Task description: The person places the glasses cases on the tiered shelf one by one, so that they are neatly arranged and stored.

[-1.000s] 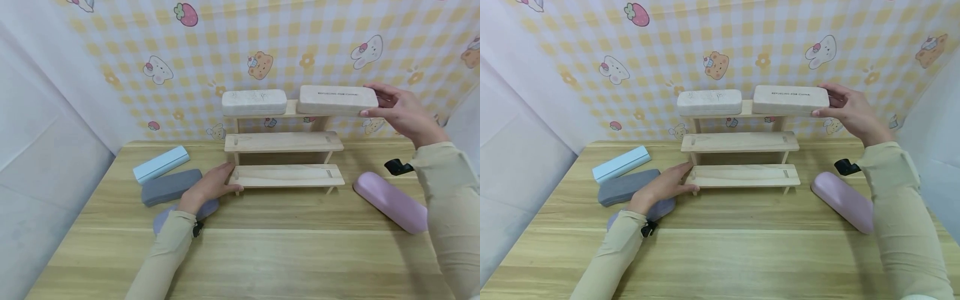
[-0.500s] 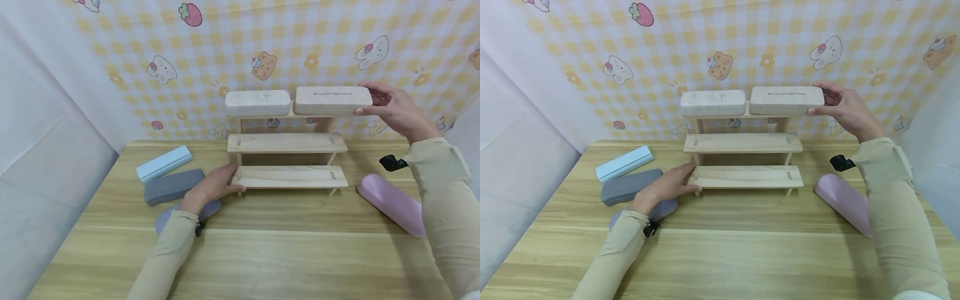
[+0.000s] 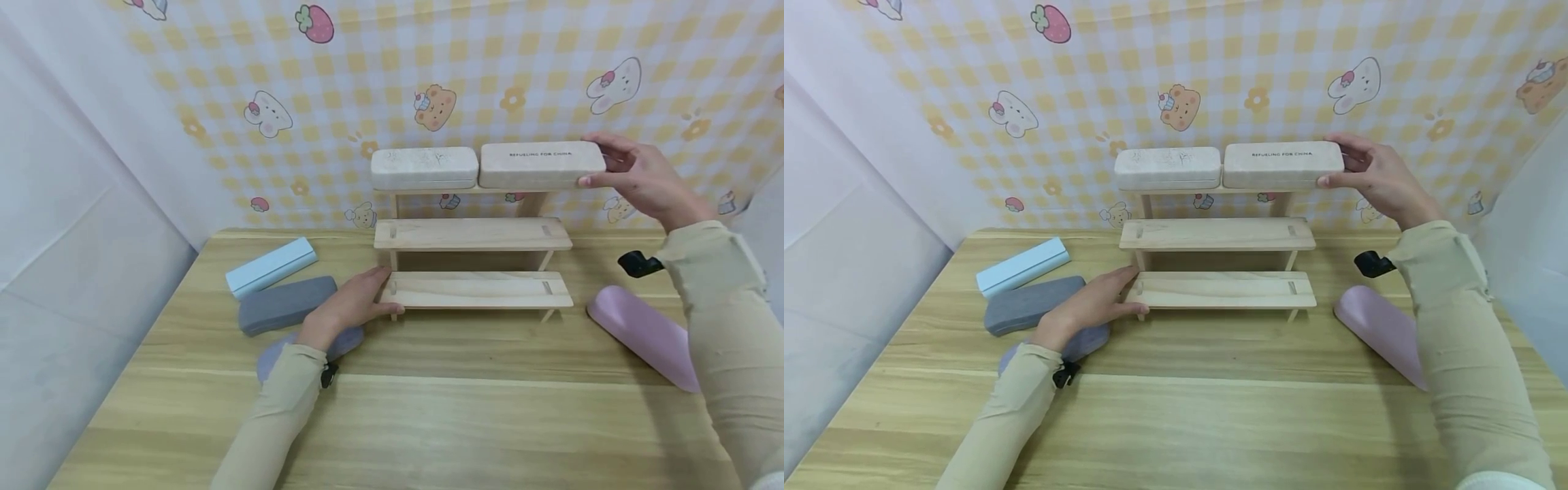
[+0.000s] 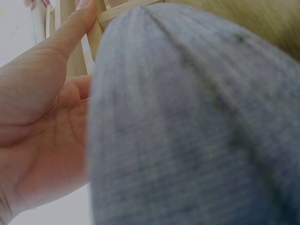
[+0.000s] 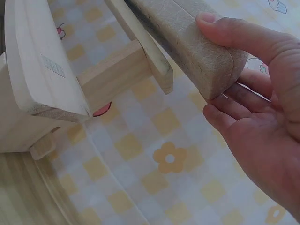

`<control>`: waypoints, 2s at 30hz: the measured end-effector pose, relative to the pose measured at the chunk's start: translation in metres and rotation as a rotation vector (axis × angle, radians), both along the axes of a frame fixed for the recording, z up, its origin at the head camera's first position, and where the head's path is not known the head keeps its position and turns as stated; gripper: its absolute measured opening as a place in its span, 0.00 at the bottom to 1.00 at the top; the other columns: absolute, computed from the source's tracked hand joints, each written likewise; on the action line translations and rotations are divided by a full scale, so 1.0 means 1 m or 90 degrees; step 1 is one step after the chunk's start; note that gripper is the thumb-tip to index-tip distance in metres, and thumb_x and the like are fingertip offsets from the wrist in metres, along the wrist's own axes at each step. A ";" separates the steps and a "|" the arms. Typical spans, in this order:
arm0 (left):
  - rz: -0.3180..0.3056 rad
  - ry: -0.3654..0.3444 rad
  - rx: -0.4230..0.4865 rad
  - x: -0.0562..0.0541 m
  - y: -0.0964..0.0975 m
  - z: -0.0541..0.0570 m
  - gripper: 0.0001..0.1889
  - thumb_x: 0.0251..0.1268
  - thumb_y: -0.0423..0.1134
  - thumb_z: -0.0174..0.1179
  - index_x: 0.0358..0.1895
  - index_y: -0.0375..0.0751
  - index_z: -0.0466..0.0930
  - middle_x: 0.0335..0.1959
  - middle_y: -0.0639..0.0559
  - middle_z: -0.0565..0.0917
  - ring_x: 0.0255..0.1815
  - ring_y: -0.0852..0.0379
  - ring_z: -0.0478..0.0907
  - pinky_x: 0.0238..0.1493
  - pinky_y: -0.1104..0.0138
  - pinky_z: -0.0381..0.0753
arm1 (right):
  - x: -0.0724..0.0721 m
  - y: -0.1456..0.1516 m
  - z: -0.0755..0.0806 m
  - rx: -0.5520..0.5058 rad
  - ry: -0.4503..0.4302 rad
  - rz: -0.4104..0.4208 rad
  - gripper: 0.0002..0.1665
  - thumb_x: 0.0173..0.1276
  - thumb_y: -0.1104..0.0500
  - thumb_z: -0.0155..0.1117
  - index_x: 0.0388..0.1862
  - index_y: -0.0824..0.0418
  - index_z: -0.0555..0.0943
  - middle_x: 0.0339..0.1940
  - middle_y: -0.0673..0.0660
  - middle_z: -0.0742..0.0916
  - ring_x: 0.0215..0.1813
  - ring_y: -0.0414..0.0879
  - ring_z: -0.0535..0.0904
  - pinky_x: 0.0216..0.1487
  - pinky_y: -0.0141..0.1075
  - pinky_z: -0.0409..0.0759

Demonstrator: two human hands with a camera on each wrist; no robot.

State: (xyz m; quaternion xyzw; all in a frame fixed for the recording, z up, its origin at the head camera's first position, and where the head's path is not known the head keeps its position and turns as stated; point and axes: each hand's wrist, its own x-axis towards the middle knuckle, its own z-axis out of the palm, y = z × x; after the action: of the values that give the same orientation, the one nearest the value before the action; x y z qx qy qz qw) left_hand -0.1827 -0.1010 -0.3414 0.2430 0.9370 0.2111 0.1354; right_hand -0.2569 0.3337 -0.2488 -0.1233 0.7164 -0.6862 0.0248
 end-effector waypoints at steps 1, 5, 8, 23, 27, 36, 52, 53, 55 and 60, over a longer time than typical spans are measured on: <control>0.001 -0.002 -0.002 0.000 0.000 0.000 0.41 0.59 0.54 0.61 0.69 0.33 0.57 0.67 0.39 0.63 0.66 0.45 0.61 0.65 0.57 0.61 | -0.001 0.000 0.000 -0.001 -0.001 0.001 0.38 0.54 0.80 0.64 0.64 0.62 0.68 0.52 0.51 0.81 0.50 0.37 0.77 0.44 0.23 0.76; -0.001 0.000 -0.002 0.000 0.001 -0.001 0.41 0.59 0.54 0.61 0.69 0.34 0.57 0.67 0.39 0.63 0.66 0.45 0.61 0.65 0.57 0.61 | -0.004 -0.001 -0.001 -0.007 -0.001 0.014 0.38 0.55 0.79 0.63 0.65 0.63 0.68 0.54 0.52 0.80 0.51 0.37 0.77 0.45 0.23 0.76; -0.002 0.003 0.000 -0.001 0.001 0.000 0.40 0.59 0.53 0.62 0.69 0.34 0.58 0.67 0.40 0.64 0.66 0.45 0.62 0.64 0.57 0.62 | -0.007 -0.001 -0.002 -0.042 -0.004 0.052 0.37 0.57 0.81 0.59 0.66 0.65 0.66 0.56 0.55 0.78 0.53 0.39 0.77 0.46 0.25 0.76; -0.015 0.002 0.015 -0.006 0.009 0.004 0.40 0.59 0.53 0.62 0.69 0.34 0.57 0.67 0.39 0.63 0.66 0.45 0.61 0.65 0.57 0.61 | -0.009 0.011 -0.003 -0.066 -0.026 0.106 0.38 0.61 0.81 0.51 0.70 0.66 0.58 0.62 0.58 0.72 0.55 0.41 0.73 0.51 0.24 0.73; -0.010 0.005 0.013 -0.004 0.005 0.003 0.41 0.59 0.53 0.62 0.69 0.34 0.56 0.68 0.38 0.62 0.67 0.44 0.60 0.65 0.56 0.60 | -0.013 0.006 -0.006 -0.083 -0.021 0.113 0.37 0.62 0.82 0.50 0.70 0.67 0.58 0.61 0.58 0.72 0.56 0.41 0.73 0.51 0.25 0.73; -0.010 0.007 0.023 0.003 -0.001 -0.001 0.41 0.58 0.52 0.62 0.69 0.32 0.57 0.66 0.37 0.64 0.65 0.43 0.62 0.64 0.55 0.63 | -0.016 -0.003 -0.014 -0.114 -0.014 0.123 0.38 0.61 0.83 0.49 0.69 0.69 0.55 0.64 0.57 0.69 0.57 0.42 0.72 0.51 0.27 0.74; 0.000 0.021 0.019 -0.003 0.003 0.008 0.42 0.59 0.53 0.62 0.70 0.32 0.55 0.68 0.37 0.60 0.67 0.42 0.60 0.65 0.55 0.60 | -0.019 -0.003 0.006 -0.117 -0.011 0.099 0.37 0.59 0.84 0.52 0.67 0.70 0.56 0.59 0.55 0.74 0.54 0.42 0.74 0.49 0.27 0.75; 0.000 0.023 0.020 -0.003 0.003 0.008 0.42 0.59 0.53 0.62 0.70 0.32 0.55 0.68 0.37 0.61 0.67 0.42 0.60 0.65 0.55 0.60 | -0.020 -0.003 0.006 -0.117 -0.010 0.101 0.37 0.59 0.84 0.51 0.67 0.70 0.56 0.59 0.55 0.73 0.54 0.42 0.74 0.49 0.27 0.75; 0.000 0.024 0.023 -0.003 0.003 0.008 0.42 0.59 0.52 0.62 0.70 0.32 0.55 0.68 0.37 0.61 0.67 0.42 0.60 0.65 0.55 0.60 | -0.020 -0.003 0.006 -0.119 -0.009 0.103 0.37 0.59 0.83 0.51 0.67 0.69 0.56 0.60 0.55 0.72 0.55 0.42 0.73 0.49 0.27 0.75; 0.000 0.035 0.024 -0.002 -0.001 0.011 0.41 0.59 0.52 0.62 0.69 0.32 0.57 0.67 0.37 0.62 0.66 0.42 0.61 0.64 0.55 0.62 | -0.019 -0.007 0.005 -0.120 -0.003 0.110 0.38 0.61 0.83 0.50 0.69 0.69 0.55 0.64 0.56 0.69 0.56 0.42 0.73 0.50 0.27 0.74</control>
State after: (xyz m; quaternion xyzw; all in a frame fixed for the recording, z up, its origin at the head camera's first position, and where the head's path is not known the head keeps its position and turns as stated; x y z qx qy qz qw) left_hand -0.1843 -0.1024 -0.3307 0.2511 0.9364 0.2219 0.1047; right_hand -0.2764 0.3270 -0.2442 -0.1845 0.6353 -0.7463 0.0737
